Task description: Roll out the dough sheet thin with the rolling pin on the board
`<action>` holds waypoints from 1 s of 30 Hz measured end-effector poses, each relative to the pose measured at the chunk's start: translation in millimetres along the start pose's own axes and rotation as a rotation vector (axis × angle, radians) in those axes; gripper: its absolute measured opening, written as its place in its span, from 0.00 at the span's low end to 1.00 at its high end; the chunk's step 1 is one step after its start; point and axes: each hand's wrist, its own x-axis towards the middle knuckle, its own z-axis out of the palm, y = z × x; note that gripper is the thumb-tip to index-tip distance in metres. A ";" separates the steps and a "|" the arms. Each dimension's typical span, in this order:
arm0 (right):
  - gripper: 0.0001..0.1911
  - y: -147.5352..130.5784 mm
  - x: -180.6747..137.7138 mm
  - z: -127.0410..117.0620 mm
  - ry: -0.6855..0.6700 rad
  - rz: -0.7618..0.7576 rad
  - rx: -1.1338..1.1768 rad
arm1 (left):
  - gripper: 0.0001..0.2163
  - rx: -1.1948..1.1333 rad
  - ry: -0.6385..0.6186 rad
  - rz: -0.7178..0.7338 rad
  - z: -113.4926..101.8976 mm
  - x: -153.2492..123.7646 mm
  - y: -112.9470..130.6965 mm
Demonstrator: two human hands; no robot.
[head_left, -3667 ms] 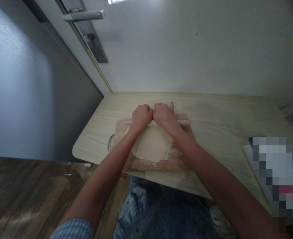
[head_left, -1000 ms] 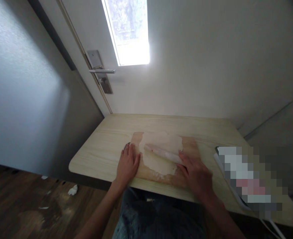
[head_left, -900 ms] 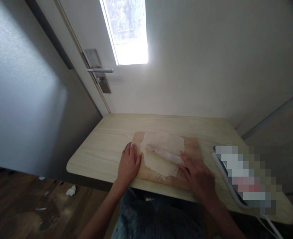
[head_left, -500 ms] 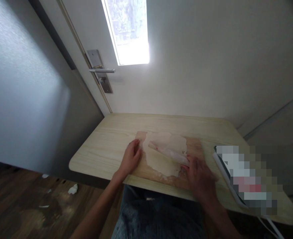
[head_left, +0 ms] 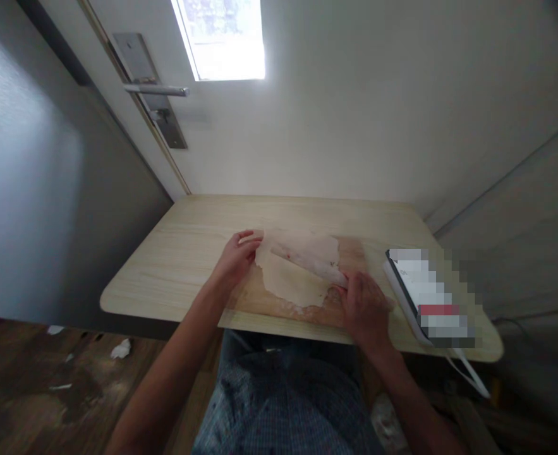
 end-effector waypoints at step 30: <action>0.19 8.7 -12.1 9.7 0.198 0.300 0.306 | 0.10 1.125 0.097 0.856 48.7 -32.9 67.6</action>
